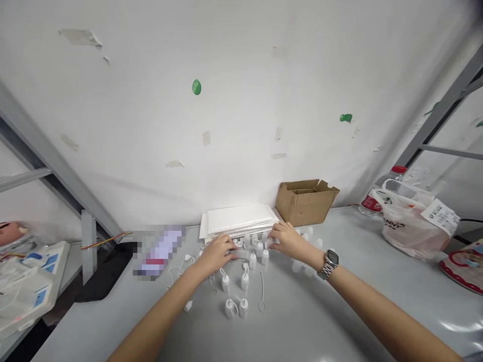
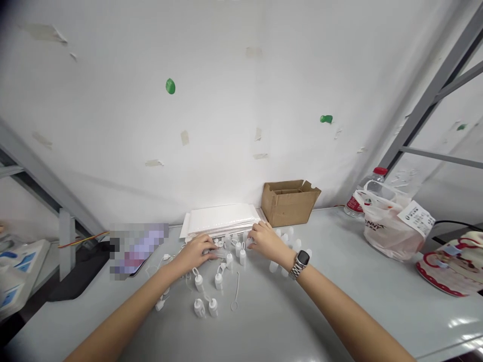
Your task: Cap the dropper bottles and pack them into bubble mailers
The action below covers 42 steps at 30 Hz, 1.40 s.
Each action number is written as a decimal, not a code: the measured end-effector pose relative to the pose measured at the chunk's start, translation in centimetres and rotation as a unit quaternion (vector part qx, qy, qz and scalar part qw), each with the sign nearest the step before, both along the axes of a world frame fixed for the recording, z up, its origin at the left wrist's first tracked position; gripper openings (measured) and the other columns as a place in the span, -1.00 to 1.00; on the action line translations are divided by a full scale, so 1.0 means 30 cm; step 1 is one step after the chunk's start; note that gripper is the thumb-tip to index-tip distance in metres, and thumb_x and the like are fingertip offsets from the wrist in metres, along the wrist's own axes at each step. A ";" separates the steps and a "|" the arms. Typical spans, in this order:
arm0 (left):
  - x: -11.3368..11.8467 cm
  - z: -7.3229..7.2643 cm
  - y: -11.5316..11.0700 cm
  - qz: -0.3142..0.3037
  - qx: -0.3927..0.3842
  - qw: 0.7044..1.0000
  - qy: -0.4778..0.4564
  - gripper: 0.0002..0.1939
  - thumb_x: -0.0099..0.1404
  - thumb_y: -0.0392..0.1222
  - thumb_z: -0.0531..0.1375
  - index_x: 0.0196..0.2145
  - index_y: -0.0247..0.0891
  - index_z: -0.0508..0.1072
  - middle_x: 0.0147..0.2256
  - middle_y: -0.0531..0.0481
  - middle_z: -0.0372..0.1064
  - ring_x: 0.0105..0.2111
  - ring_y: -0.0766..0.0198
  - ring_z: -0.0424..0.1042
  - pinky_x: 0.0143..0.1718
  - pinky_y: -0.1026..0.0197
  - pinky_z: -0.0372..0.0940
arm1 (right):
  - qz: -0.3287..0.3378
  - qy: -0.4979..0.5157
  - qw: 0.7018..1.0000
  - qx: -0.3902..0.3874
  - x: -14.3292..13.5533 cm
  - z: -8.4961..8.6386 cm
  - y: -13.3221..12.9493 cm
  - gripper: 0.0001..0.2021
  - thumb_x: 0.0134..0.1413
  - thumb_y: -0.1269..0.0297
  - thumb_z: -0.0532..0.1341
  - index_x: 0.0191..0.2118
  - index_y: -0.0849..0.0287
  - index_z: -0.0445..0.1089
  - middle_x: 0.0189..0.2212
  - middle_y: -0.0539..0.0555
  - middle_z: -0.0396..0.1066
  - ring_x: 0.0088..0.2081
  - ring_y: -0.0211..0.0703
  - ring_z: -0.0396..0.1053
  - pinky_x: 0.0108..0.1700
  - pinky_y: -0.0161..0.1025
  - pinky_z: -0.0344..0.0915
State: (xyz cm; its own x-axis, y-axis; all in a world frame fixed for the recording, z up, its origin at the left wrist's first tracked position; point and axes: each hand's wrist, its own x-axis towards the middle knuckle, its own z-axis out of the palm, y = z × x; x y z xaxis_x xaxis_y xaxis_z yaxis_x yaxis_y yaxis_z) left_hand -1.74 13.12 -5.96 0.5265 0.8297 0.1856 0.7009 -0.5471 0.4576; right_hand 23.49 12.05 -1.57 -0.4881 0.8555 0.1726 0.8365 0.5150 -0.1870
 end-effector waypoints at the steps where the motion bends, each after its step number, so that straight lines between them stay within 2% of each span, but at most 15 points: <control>1: -0.005 -0.003 0.000 0.001 0.000 1.000 0.003 -0.84 0.11 -0.16 0.24 -0.31 -0.16 0.54 -0.32 -0.03 0.39 -0.20 0.13 0.33 -0.16 0.14 0.24 | 0.001 0.006 1.000 0.001 0.000 -0.002 0.001 -0.92 -0.08 0.40 0.32 -0.36 0.21 0.48 -0.36 0.15 0.41 -0.20 0.04 0.30 -0.19 -0.12 0.18; 8: -0.058 0.006 -0.005 0.017 0.008 1.000 0.007 -0.91 0.12 -0.19 0.22 -0.39 -0.19 0.52 -0.33 -0.06 0.38 -0.19 0.09 0.30 -0.12 0.07 0.19 | 0.004 0.137 0.991 0.001 0.036 0.014 -0.013 -0.93 -0.03 0.36 0.26 -0.35 0.17 0.42 -0.31 0.14 0.37 -0.21 0.01 0.29 -0.14 -0.06 0.21; 10: -0.073 0.009 -0.011 0.022 0.006 1.000 0.002 -0.92 0.12 -0.21 0.21 -0.40 -0.19 0.51 -0.33 -0.06 0.37 -0.19 0.08 0.30 -0.13 0.07 0.19 | 0.005 0.203 0.979 -0.014 0.055 0.026 -0.027 -0.90 0.04 0.27 0.21 -0.30 0.15 0.38 -0.27 0.13 0.36 -0.27 -0.09 0.31 -0.20 -0.13 0.27; 13: -0.091 0.011 -0.023 0.032 -0.001 0.999 -0.013 -0.89 0.14 -0.26 0.16 -0.41 -0.18 0.51 -0.34 -0.05 0.37 -0.21 0.11 0.31 -0.16 0.09 0.21 | 0.008 0.288 0.957 -0.046 0.069 0.027 -0.053 -0.83 0.16 0.17 0.08 -0.24 0.15 0.30 -0.35 0.09 0.39 -0.38 -0.18 0.37 -0.36 -0.23 0.31; 14: -0.095 0.012 -0.027 0.035 -0.003 0.999 -0.021 -0.87 0.15 -0.28 0.14 -0.42 -0.17 0.51 -0.35 -0.05 0.37 -0.21 0.12 0.32 -0.17 0.10 0.22 | 0.012 0.336 0.939 -0.075 0.067 0.022 -0.061 -0.82 0.18 0.16 0.06 -0.25 0.15 0.28 -0.39 0.08 0.40 -0.42 -0.20 0.38 -0.41 -0.26 0.31; 15: -0.098 0.013 -0.031 0.039 -0.005 0.999 -0.030 -0.85 0.15 -0.30 0.13 -0.44 -0.17 0.51 -0.36 -0.04 0.36 -0.22 0.14 0.32 -0.17 0.12 0.23 | 0.014 0.408 0.905 -0.122 0.063 0.014 -0.068 -0.82 0.17 0.16 0.07 -0.29 0.16 0.28 -0.42 0.07 0.41 -0.47 -0.21 0.39 -0.45 -0.29 0.28; 17: -0.102 0.017 -0.036 0.048 -0.008 0.998 -0.051 -0.82 0.14 -0.32 0.11 -0.49 -0.16 0.50 -0.39 -0.03 0.37 -0.25 0.16 0.33 -0.19 0.14 0.24 | 0.010 0.573 0.785 -0.234 0.050 -0.003 -0.078 -0.82 0.09 0.17 0.16 -0.40 0.17 0.27 -0.44 0.06 0.44 -0.57 -0.27 0.36 -0.54 -0.33 0.21; 19: -0.104 0.024 -0.037 0.062 -0.011 0.995 -0.076 -0.81 0.13 -0.32 0.11 -0.52 -0.15 0.50 -0.42 -0.02 0.38 -0.28 0.17 0.35 -0.21 0.15 0.26 | -0.006 0.680 0.665 -0.307 0.036 -0.015 -0.083 -0.80 -0.02 0.19 0.26 -0.48 0.19 0.28 -0.49 0.06 0.45 -0.64 -0.32 0.31 -0.58 -0.35 0.14; 21: -0.106 0.033 -0.035 0.084 -0.012 0.991 -0.105 -0.83 0.12 -0.30 0.13 -0.50 -0.14 0.51 -0.44 -0.01 0.41 -0.31 0.17 0.37 -0.22 0.15 0.26 | -0.021 0.711 0.627 -0.318 0.025 -0.018 -0.085 -0.79 -0.04 0.17 0.27 -0.49 0.21 0.32 -0.54 0.03 0.43 -0.66 -0.36 0.25 -0.59 -0.37 0.13; 27: -0.124 0.051 -0.036 0.192 -0.006 0.959 -0.209 -0.86 0.10 -0.21 0.15 -0.41 -0.17 0.52 -0.38 -0.02 0.47 -0.34 0.19 0.42 -0.26 0.15 0.30 | -0.046 0.750 0.574 -0.327 0.015 -0.018 -0.092 -0.78 -0.07 0.14 0.28 -0.34 0.19 0.44 -0.54 -0.05 0.37 -0.68 -0.44 0.15 -0.64 -0.43 0.09; 30: -0.131 0.038 -0.043 0.234 -0.009 0.935 -0.265 -0.80 0.14 -0.14 0.12 -0.36 -0.22 0.52 -0.33 -0.06 0.48 -0.33 0.19 0.44 -0.30 0.17 0.33 | -0.051 0.746 0.568 -0.343 0.003 -0.027 -0.099 -0.72 -0.09 0.15 0.30 -0.25 0.19 0.45 -0.50 -0.02 0.38 -0.65 -0.43 0.20 -0.60 -0.42 0.15; 32: -0.131 0.021 -0.046 0.245 -0.014 0.924 -0.293 -0.74 0.15 -0.11 0.10 -0.32 -0.24 0.53 -0.33 -0.06 0.47 -0.34 0.20 0.44 -0.33 0.18 0.35 | -0.040 0.723 0.595 -0.350 -0.009 -0.029 -0.105 -0.71 -0.09 0.13 0.30 -0.25 0.21 0.46 -0.51 0.00 0.37 -0.61 -0.38 0.24 -0.57 -0.39 0.19; 37: -0.122 -0.014 -0.060 0.245 -0.018 0.916 -0.318 -0.74 0.13 -0.10 0.13 -0.31 -0.22 0.55 -0.41 -0.01 0.39 -0.38 0.23 0.40 -0.30 0.16 0.34 | -0.018 0.630 0.708 -0.319 -0.041 0.011 -0.157 -0.75 -0.08 0.10 0.28 -0.34 0.19 0.45 -0.44 0.03 0.37 -0.52 -0.29 0.29 -0.44 -0.30 0.29; 40: -0.115 -0.018 -0.073 0.232 -0.026 0.916 -0.325 -0.76 0.13 -0.12 0.13 -0.32 -0.19 0.56 -0.42 0.01 0.35 -0.37 0.24 0.39 -0.27 0.14 0.33 | -0.043 0.546 0.796 -0.259 -0.053 0.042 -0.254 -0.74 -0.03 0.06 0.23 -0.31 0.14 0.43 -0.44 0.02 0.36 -0.50 -0.23 0.33 -0.36 -0.21 0.36; 42: -0.112 -0.019 -0.080 0.222 -0.035 0.916 -0.334 -0.77 0.12 -0.12 0.14 -0.33 -0.18 0.57 -0.40 0.01 0.33 -0.35 0.23 0.40 -0.24 0.13 0.34 | -0.039 0.523 0.825 -0.212 -0.063 0.041 -0.338 -0.77 0.01 0.08 0.21 -0.29 0.11 0.42 -0.52 -0.01 0.31 -0.49 -0.19 0.35 -0.35 -0.21 0.38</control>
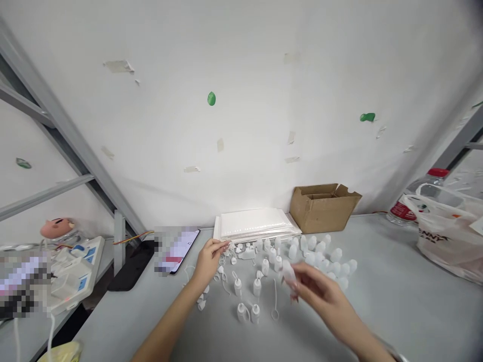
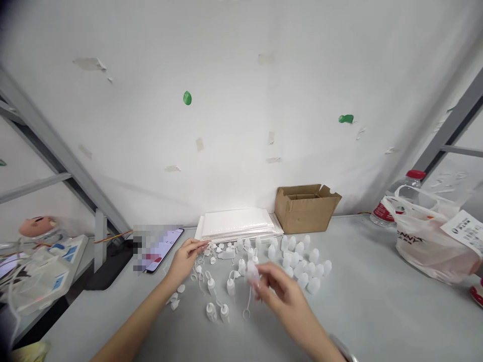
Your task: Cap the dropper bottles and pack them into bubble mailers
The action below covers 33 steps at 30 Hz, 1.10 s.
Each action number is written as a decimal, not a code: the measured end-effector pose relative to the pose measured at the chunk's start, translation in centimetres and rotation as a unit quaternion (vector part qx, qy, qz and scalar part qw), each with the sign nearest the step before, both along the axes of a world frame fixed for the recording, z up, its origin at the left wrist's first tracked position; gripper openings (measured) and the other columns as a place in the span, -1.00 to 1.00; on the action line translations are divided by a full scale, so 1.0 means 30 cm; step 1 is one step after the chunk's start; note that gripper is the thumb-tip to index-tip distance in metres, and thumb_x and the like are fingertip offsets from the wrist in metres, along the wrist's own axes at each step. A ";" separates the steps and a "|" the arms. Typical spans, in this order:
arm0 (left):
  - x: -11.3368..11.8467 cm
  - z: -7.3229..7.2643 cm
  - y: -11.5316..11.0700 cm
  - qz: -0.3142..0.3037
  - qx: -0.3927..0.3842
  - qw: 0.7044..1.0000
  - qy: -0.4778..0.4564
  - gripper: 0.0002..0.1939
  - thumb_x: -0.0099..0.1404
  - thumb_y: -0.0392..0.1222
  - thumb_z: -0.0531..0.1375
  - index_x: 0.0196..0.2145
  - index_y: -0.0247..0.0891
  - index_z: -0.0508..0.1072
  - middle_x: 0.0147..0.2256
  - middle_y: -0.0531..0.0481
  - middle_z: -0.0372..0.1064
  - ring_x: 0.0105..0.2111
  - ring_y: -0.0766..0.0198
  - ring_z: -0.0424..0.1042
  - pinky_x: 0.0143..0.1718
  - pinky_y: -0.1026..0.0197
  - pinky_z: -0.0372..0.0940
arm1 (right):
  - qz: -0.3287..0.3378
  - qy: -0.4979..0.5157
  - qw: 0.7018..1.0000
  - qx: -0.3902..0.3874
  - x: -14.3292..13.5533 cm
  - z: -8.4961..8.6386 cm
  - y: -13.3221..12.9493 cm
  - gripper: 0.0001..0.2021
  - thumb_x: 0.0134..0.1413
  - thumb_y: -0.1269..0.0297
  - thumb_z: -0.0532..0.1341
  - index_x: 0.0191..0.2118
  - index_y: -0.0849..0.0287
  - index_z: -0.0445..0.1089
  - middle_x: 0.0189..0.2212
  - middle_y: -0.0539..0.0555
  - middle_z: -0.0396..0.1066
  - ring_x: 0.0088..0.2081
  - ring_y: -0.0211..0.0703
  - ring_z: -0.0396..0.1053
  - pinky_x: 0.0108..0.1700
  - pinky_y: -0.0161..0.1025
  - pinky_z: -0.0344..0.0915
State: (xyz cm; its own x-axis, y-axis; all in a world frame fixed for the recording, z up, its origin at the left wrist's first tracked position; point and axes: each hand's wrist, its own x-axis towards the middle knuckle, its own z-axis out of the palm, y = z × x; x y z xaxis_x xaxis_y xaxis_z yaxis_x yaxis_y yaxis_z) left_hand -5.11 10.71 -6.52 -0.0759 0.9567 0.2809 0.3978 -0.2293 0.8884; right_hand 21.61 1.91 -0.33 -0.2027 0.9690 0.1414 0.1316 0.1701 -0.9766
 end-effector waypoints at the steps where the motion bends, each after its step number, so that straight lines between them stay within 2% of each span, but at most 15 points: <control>1: 0.001 -0.002 -0.002 -0.005 -0.001 1.000 -0.008 -0.77 0.11 -0.11 0.16 -0.33 -0.18 0.57 -0.39 0.00 0.33 -0.33 0.23 0.41 -0.22 0.12 0.35 | -0.004 -0.006 1.000 0.021 -0.007 -0.011 -0.041 -0.80 0.02 0.10 0.20 -0.29 0.08 0.42 -0.50 0.00 0.32 -0.48 -0.18 0.36 -0.35 -0.22 0.38; 5: 0.000 -0.017 -0.002 -0.009 -0.004 0.999 -0.047 -0.75 0.05 -0.05 0.21 -0.32 -0.18 0.55 -0.34 0.00 0.33 -0.27 0.20 0.43 -0.17 0.07 0.36 | -0.058 0.017 0.996 0.062 -0.051 -0.095 -0.142 -0.84 0.09 0.13 0.15 -0.27 0.01 0.42 -0.49 0.01 0.33 -0.50 -0.19 0.35 -0.44 -0.29 0.37; 9: -0.008 -0.037 -0.003 -0.008 -0.003 0.996 -0.087 -0.65 -0.02 0.02 0.25 -0.31 -0.23 0.53 -0.28 -0.03 0.33 -0.25 0.18 0.45 -0.14 0.06 0.38 | -0.063 -0.068 0.988 0.121 -0.092 -0.148 -0.143 -0.87 0.09 0.18 0.16 -0.24 0.00 0.41 -0.48 0.02 0.36 -0.46 -0.17 0.34 -0.35 -0.28 0.36; 14: -0.018 -0.049 -0.013 0.008 0.000 0.995 -0.099 -0.68 -0.08 0.01 0.30 -0.39 -0.24 0.55 -0.27 -0.07 0.38 -0.22 0.14 0.45 -0.14 0.05 0.38 | -0.025 -0.105 0.981 0.164 -0.120 -0.143 -0.114 -0.84 0.14 0.21 0.11 -0.17 0.02 0.35 -0.42 0.04 0.38 -0.41 -0.17 0.36 -0.31 -0.28 0.38; 19: -0.017 -0.046 -0.022 0.028 0.005 0.997 -0.072 -0.76 -0.08 0.01 0.30 -0.52 -0.21 0.55 -0.31 -0.07 0.44 -0.23 0.12 0.45 -0.15 0.03 0.38 | 0.029 -0.132 0.969 0.205 -0.142 -0.142 -0.101 -0.83 0.14 0.28 0.10 -0.14 0.03 0.33 -0.42 0.04 0.39 -0.42 -0.19 0.38 -0.36 -0.33 0.38; 27: -0.025 -0.001 -0.036 0.048 -0.010 0.997 -0.058 -0.81 -0.03 -0.03 0.29 -0.53 -0.19 0.57 -0.19 -0.09 0.46 -0.15 0.10 0.42 -0.08 0.06 0.30 | 0.042 -0.159 0.972 0.168 -0.140 -0.113 -0.109 -0.85 0.15 0.29 0.10 -0.16 0.07 0.34 -0.41 0.05 0.38 -0.37 -0.16 0.39 -0.29 -0.29 0.39; 30: -0.030 0.004 -0.035 0.070 -0.010 0.994 -0.078 -0.77 -0.03 0.00 0.29 -0.54 -0.23 0.54 -0.23 -0.10 0.47 -0.14 0.09 0.41 -0.09 0.08 0.28 | 0.042 -0.156 0.974 0.157 -0.138 -0.121 -0.112 -0.84 0.14 0.28 0.10 -0.15 0.07 0.33 -0.40 0.05 0.39 -0.37 -0.17 0.39 -0.33 -0.32 0.38; 33: -0.028 0.007 -0.037 0.094 -0.013 0.989 -0.112 -0.68 0.01 0.08 0.25 -0.48 -0.27 0.49 -0.33 -0.10 0.50 -0.22 0.11 0.45 -0.15 0.10 0.31 | 0.031 -0.159 0.979 0.127 -0.137 -0.126 -0.113 -0.82 0.15 0.26 0.09 -0.14 0.07 0.33 -0.40 0.03 0.40 -0.37 -0.19 0.40 -0.40 -0.36 0.36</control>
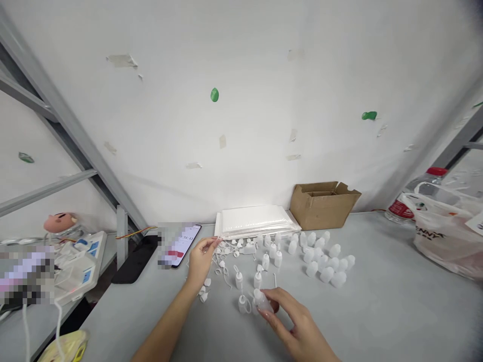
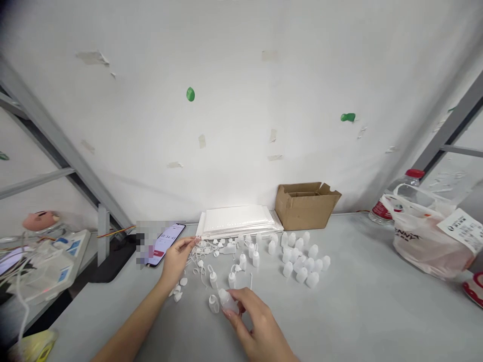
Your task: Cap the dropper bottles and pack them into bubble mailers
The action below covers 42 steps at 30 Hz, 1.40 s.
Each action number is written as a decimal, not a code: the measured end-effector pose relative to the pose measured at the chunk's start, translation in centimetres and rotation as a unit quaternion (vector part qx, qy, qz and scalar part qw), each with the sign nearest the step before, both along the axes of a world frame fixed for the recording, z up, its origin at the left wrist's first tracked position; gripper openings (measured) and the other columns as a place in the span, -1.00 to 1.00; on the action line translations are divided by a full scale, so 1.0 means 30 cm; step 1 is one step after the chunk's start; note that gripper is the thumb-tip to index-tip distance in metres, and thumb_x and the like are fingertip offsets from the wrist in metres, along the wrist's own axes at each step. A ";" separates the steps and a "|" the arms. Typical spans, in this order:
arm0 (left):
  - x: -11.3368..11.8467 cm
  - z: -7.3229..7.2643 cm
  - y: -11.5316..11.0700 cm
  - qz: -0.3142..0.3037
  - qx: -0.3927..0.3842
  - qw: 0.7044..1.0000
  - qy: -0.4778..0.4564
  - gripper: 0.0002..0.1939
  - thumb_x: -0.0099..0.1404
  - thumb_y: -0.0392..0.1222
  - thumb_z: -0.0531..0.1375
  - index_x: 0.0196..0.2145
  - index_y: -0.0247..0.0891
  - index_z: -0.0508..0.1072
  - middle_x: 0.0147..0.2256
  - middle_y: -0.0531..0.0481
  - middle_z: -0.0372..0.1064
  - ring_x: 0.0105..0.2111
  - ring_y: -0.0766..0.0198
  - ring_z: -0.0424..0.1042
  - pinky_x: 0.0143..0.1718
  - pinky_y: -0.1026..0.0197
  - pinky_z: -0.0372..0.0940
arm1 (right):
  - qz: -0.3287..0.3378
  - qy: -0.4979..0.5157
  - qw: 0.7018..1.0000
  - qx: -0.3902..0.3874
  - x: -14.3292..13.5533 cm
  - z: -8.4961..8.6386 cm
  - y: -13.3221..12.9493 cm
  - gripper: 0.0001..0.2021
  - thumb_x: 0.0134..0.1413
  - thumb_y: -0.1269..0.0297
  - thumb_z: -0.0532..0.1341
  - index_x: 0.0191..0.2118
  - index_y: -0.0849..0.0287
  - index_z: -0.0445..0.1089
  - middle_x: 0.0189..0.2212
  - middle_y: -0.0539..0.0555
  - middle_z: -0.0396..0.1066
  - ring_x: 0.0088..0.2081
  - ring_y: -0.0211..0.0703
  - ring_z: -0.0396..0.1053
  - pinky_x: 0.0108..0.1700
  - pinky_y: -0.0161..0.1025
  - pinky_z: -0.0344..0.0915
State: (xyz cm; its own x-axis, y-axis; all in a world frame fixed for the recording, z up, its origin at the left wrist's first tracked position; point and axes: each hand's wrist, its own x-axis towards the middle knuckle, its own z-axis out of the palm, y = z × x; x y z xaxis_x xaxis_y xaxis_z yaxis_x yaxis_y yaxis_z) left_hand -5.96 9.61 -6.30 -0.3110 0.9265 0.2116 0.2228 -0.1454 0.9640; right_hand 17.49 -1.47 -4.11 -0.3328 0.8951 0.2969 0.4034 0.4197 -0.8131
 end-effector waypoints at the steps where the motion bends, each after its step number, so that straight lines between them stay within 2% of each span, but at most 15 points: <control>1: 0.002 0.003 -0.002 0.003 -0.002 1.000 -0.015 -0.65 0.03 0.10 0.23 -0.45 -0.28 0.46 -0.37 -0.09 0.51 -0.27 0.13 0.47 -0.19 0.10 0.33 | -0.006 -0.001 1.000 -0.009 0.000 0.000 0.000 -0.82 0.16 0.25 0.08 -0.13 0.07 0.34 -0.40 0.03 0.40 -0.38 -0.19 0.40 -0.42 -0.37 0.35; 5: 0.011 0.024 -0.011 -0.008 -0.015 0.997 -0.077 -0.61 0.05 0.11 0.20 -0.34 -0.30 0.41 -0.46 -0.07 0.52 -0.41 0.12 0.52 -0.30 0.07 0.37 | -0.020 -0.003 1.000 -0.014 -0.003 0.009 -0.002 -0.80 0.15 0.21 0.08 -0.14 0.07 0.35 -0.43 0.02 0.41 -0.40 -0.19 0.39 -0.48 -0.39 0.34; 11: 0.003 0.051 -0.006 -0.024 -0.039 0.989 -0.138 -0.63 0.06 0.03 0.22 -0.30 -0.33 0.46 -0.34 -0.18 0.56 -0.26 0.06 0.52 -0.14 0.01 0.34 | -0.023 -0.012 1.000 -0.001 -0.011 0.020 0.014 -0.81 0.15 0.23 0.09 -0.15 0.07 0.36 -0.43 0.01 0.40 -0.40 -0.19 0.38 -0.33 -0.30 0.37; 14: 0.014 0.093 -0.045 -0.038 -0.059 0.988 -0.140 -0.54 0.04 -0.02 0.25 -0.15 -0.35 0.43 -0.41 -0.12 0.56 -0.39 0.09 0.54 -0.20 0.03 0.36 | -0.036 0.010 0.999 0.010 -0.013 0.031 0.028 -0.80 0.16 0.22 0.09 -0.13 0.08 0.35 -0.37 0.05 0.40 -0.40 -0.19 0.36 -0.33 -0.29 0.36; 16: 0.039 0.135 -0.103 -0.051 -0.064 0.990 -0.119 -0.46 0.05 -0.03 0.24 -0.04 -0.32 0.38 -0.46 -0.05 0.55 -0.48 0.14 0.53 -0.26 0.07 0.37 | -0.038 0.036 0.999 0.015 -0.016 0.050 0.030 -0.80 0.16 0.21 0.10 -0.13 0.07 0.36 -0.35 0.07 0.40 -0.39 -0.18 0.36 -0.35 -0.30 0.36; 18: 0.077 0.177 -0.178 -0.073 -0.063 0.995 -0.032 -0.48 0.13 0.00 0.16 0.03 -0.24 0.34 -0.43 -0.01 0.55 -0.44 0.15 0.53 -0.31 0.14 0.38 | -0.032 0.054 0.998 0.012 -0.021 0.078 0.025 -0.81 0.15 0.20 0.12 -0.15 0.06 0.38 -0.35 0.06 0.41 -0.39 -0.18 0.36 -0.35 -0.31 0.36; 20: 0.116 0.206 -0.250 -0.092 -0.056 0.993 0.050 -0.56 0.17 -0.01 0.12 0.01 -0.14 0.38 -0.40 0.01 0.55 -0.42 0.16 0.53 -0.36 0.19 0.39 | -0.020 0.065 0.998 0.005 -0.031 0.107 0.016 -0.83 0.13 0.19 0.14 -0.19 0.06 0.40 -0.38 0.05 0.41 -0.39 -0.18 0.36 -0.36 -0.32 0.36; 23: 0.154 0.214 -0.319 -0.109 0.003 0.983 0.148 -0.62 0.21 -0.10 0.09 0.01 -0.02 0.38 -0.27 0.06 0.55 -0.28 0.17 0.52 -0.27 0.23 0.38 | -0.011 0.080 0.997 0.009 -0.050 0.136 0.004 -0.82 0.12 0.20 0.15 -0.20 0.07 0.41 -0.43 0.03 0.40 -0.43 -0.20 0.35 -0.43 -0.34 0.34; 26: 0.167 0.203 -0.343 -0.134 0.047 0.969 0.202 -0.60 0.23 -0.18 0.06 0.03 0.07 0.35 -0.10 0.11 0.48 -0.22 0.20 0.49 -0.28 0.27 0.38 | -0.026 0.097 0.995 0.028 -0.061 0.137 0.003 -0.80 0.12 0.20 0.14 -0.18 0.08 0.43 -0.46 0.03 0.39 -0.47 -0.22 0.33 -0.46 -0.35 0.33; 29: 0.175 0.215 -0.355 -0.161 0.026 0.961 0.222 -0.58 0.26 -0.19 0.03 0.07 0.06 0.29 -0.15 0.08 0.51 -0.29 0.22 0.50 -0.27 0.25 0.37 | -0.033 0.098 0.994 0.026 -0.060 0.125 0.004 -0.80 0.13 0.21 0.14 -0.16 0.08 0.42 -0.44 0.04 0.40 -0.46 -0.21 0.33 -0.46 -0.35 0.33; 32: 0.184 0.253 -0.371 -0.198 -0.048 0.962 0.180 -0.56 0.28 -0.15 0.01 0.13 0.03 0.21 -0.18 0.04 0.52 -0.25 0.21 0.49 -0.16 0.18 0.36 | -0.035 0.095 0.995 0.013 -0.053 0.114 0.003 -0.80 0.15 0.25 0.13 -0.13 0.09 0.40 -0.38 0.06 0.40 -0.43 -0.22 0.33 -0.48 -0.38 0.31; 35: 0.184 0.286 -0.381 -0.253 -0.095 0.960 0.075 -0.52 0.25 -0.10 0.07 0.14 -0.01 0.20 0.00 0.01 0.40 0.01 0.15 0.35 0.05 0.10 0.22 | -0.041 0.098 0.994 0.033 -0.053 0.107 0.001 -0.83 0.14 0.29 0.13 -0.15 0.10 0.39 -0.41 0.04 0.38 -0.44 -0.23 0.32 -0.47 -0.38 0.30; 37: 0.182 0.295 -0.384 -0.280 -0.112 0.953 0.012 -0.55 0.24 -0.06 0.09 0.09 -0.04 0.28 0.08 0.00 0.31 0.10 0.12 0.24 0.12 0.07 0.13 | -0.046 0.100 0.992 0.062 -0.059 0.103 0.000 -0.85 0.14 0.31 0.14 -0.18 0.12 0.39 -0.46 0.01 0.36 -0.46 -0.25 0.31 -0.44 -0.38 0.30; 39: 0.181 0.294 -0.383 -0.283 -0.123 0.951 -0.029 -0.60 0.24 -0.02 0.08 0.03 -0.06 0.36 0.10 0.00 0.28 0.14 0.10 0.18 0.14 0.05 0.08 | -0.051 0.099 0.990 0.088 -0.066 0.100 0.000 -0.87 0.14 0.32 0.14 -0.20 0.14 0.38 -0.49 0.00 0.34 -0.48 -0.26 0.29 -0.43 -0.37 0.30; 42: 0.193 0.279 -0.377 -0.236 -0.125 0.961 -0.074 -0.60 0.24 0.04 0.06 -0.02 -0.10 0.42 0.01 -0.02 0.38 0.09 0.09 0.26 0.13 0.04 0.11 | -0.051 0.093 0.989 0.107 -0.075 0.098 -0.001 -0.87 0.14 0.34 0.14 -0.19 0.15 0.37 -0.50 -0.01 0.32 -0.49 -0.27 0.27 -0.43 -0.36 0.29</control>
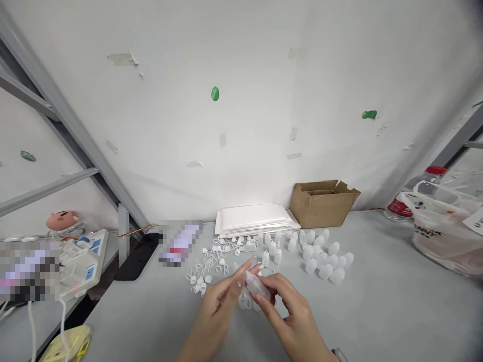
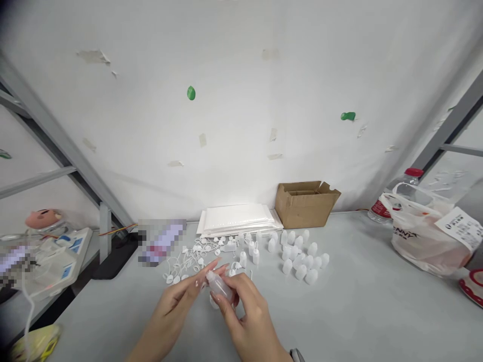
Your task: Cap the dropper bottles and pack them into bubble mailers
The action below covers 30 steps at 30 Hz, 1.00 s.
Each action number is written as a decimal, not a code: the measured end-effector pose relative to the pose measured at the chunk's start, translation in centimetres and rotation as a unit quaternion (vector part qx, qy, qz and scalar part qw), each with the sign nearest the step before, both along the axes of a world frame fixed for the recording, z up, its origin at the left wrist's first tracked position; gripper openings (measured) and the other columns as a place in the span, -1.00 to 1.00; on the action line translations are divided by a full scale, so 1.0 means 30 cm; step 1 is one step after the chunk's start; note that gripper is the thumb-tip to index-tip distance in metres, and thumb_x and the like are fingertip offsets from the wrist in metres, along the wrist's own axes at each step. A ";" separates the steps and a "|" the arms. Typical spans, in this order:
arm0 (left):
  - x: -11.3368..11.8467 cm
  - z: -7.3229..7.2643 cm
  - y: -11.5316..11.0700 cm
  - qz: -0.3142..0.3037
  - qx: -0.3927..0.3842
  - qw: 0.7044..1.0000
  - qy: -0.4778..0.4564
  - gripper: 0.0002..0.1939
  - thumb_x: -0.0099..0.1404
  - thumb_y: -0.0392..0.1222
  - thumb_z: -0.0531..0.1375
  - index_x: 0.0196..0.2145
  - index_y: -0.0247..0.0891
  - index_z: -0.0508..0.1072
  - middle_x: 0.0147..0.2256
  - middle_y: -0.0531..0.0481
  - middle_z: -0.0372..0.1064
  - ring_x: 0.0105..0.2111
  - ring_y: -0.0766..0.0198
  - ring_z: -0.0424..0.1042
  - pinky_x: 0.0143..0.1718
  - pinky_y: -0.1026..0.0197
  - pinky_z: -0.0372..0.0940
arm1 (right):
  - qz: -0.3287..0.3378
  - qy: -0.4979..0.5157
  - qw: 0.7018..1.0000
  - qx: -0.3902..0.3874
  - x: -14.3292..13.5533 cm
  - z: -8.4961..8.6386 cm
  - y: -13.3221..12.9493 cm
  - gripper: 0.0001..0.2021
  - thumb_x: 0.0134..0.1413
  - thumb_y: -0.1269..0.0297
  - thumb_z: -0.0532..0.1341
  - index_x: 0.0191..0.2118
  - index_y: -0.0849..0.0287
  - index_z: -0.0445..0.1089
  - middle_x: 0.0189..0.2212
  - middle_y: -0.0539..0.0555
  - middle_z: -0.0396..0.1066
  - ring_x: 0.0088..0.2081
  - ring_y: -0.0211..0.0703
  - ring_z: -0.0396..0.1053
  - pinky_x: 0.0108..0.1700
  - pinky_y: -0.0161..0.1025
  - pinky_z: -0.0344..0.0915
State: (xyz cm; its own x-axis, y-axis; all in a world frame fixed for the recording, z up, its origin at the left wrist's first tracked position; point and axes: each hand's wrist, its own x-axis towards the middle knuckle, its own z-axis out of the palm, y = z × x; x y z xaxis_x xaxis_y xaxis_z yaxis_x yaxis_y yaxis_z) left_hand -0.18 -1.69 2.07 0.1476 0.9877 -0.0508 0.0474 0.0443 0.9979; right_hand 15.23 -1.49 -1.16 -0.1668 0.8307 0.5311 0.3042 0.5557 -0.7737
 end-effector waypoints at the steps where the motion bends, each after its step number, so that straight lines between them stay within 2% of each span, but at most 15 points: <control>1: 0.007 -0.008 0.003 0.026 -0.004 1.000 -0.009 -0.60 0.24 0.05 0.06 -0.04 -0.11 0.43 -0.03 -0.03 0.43 0.06 0.09 0.30 0.12 0.04 0.14 | -0.001 -0.002 1.000 0.000 -0.002 0.000 -0.001 -0.87 0.14 0.34 0.14 -0.18 0.15 0.37 -0.50 -0.01 0.32 -0.49 -0.26 0.27 -0.42 -0.36 0.29; 5: 0.027 -0.038 0.024 0.092 -0.018 0.995 -0.047 -0.58 0.20 0.08 0.09 -0.12 -0.21 0.49 -0.13 -0.09 0.50 -0.06 0.05 0.42 0.03 0.04 0.26 | -0.003 0.004 1.000 -0.017 -0.002 -0.001 -0.006 -0.87 0.14 0.34 0.14 -0.19 0.12 0.37 -0.49 -0.02 0.32 -0.47 -0.26 0.28 -0.41 -0.36 0.28; 8: 0.000 -0.047 0.045 0.112 -0.004 0.992 -0.060 -0.52 0.19 0.08 0.09 -0.05 -0.26 0.43 -0.10 -0.15 0.47 -0.08 0.03 0.43 -0.05 0.02 0.31 | -0.015 0.019 1.000 -0.011 0.007 -0.006 -0.008 -0.88 0.13 0.35 0.15 -0.20 0.12 0.37 -0.50 -0.02 0.31 -0.47 -0.26 0.28 -0.43 -0.37 0.28; 10: -0.043 -0.051 0.052 0.134 0.011 0.991 0.014 -0.53 0.16 0.05 0.12 -0.02 -0.21 0.39 -0.07 -0.14 0.45 -0.09 0.05 0.42 -0.10 0.06 0.33 | -0.028 0.029 0.999 -0.012 0.017 -0.010 -0.008 -0.89 0.12 0.35 0.15 -0.21 0.12 0.36 -0.49 -0.01 0.31 -0.47 -0.25 0.28 -0.43 -0.37 0.28; 12: -0.094 -0.064 0.047 0.130 0.014 0.979 0.158 -0.64 0.11 0.00 0.16 -0.15 -0.17 0.46 -0.11 -0.10 0.45 -0.14 0.08 0.43 -0.17 0.12 0.32 | -0.036 0.033 0.999 -0.019 0.029 -0.012 -0.007 -0.90 0.12 0.34 0.15 -0.22 0.12 0.36 -0.48 0.00 0.30 -0.47 -0.25 0.27 -0.42 -0.36 0.29; 14: -0.131 -0.090 0.031 0.076 -0.008 0.951 0.298 -0.76 0.05 -0.06 0.20 -0.31 -0.16 0.48 -0.22 -0.06 0.46 -0.25 0.11 0.43 -0.24 0.14 0.29 | -0.039 0.032 0.998 -0.026 0.039 -0.013 -0.006 -0.90 0.13 0.32 0.15 -0.23 0.12 0.37 -0.48 0.00 0.31 -0.47 -0.24 0.27 -0.41 -0.36 0.29; 16: -0.144 -0.128 0.011 0.041 -0.050 0.919 0.389 -0.75 -0.02 -0.14 0.22 -0.32 -0.19 0.46 -0.28 -0.04 0.42 -0.29 0.11 0.40 -0.23 0.12 0.25 | -0.040 0.031 0.998 -0.034 0.043 -0.012 -0.005 -0.90 0.13 0.30 0.15 -0.23 0.12 0.37 -0.48 0.01 0.31 -0.46 -0.23 0.28 -0.42 -0.36 0.30; 18: -0.135 -0.170 -0.004 0.034 -0.069 0.895 0.440 -0.74 -0.03 -0.21 0.18 -0.30 -0.21 0.43 -0.28 -0.05 0.38 -0.24 0.09 0.36 -0.22 0.13 0.21 | -0.039 0.030 0.998 -0.040 0.043 -0.012 -0.003 -0.89 0.12 0.28 0.16 -0.24 0.13 0.38 -0.49 0.02 0.31 -0.46 -0.22 0.28 -0.43 -0.36 0.30; 20: -0.120 -0.206 -0.011 0.027 -0.078 0.891 0.447 -0.84 0.01 -0.26 0.13 -0.37 -0.21 0.40 -0.29 -0.04 0.34 -0.23 0.12 0.34 -0.24 0.16 0.19 | -0.040 0.033 0.998 -0.041 0.040 -0.011 -0.002 -0.88 0.12 0.27 0.16 -0.24 0.12 0.39 -0.50 0.01 0.31 -0.47 -0.22 0.28 -0.43 -0.36 0.30; 23: -0.117 -0.241 -0.012 0.018 -0.088 0.901 0.424 -0.97 0.04 -0.27 0.09 -0.50 -0.20 0.32 -0.34 -0.01 0.31 -0.27 0.17 0.32 -0.24 0.20 0.18 | -0.056 0.044 0.996 -0.044 0.043 -0.009 -0.001 -0.88 0.11 0.25 0.17 -0.27 0.11 0.41 -0.52 -0.01 0.31 -0.49 -0.23 0.27 -0.43 -0.35 0.29; 30: -0.158 -0.253 -0.030 0.029 -0.087 0.905 0.416 -0.94 0.11 -0.27 0.02 -0.50 -0.18 0.19 -0.39 0.01 0.34 -0.31 0.19 0.33 -0.28 0.21 0.17 | -0.058 0.007 0.997 -0.056 0.076 -0.013 0.002 -0.88 0.13 0.26 0.15 -0.25 0.12 0.39 -0.50 -0.01 0.32 -0.47 -0.23 0.29 -0.40 -0.35 0.31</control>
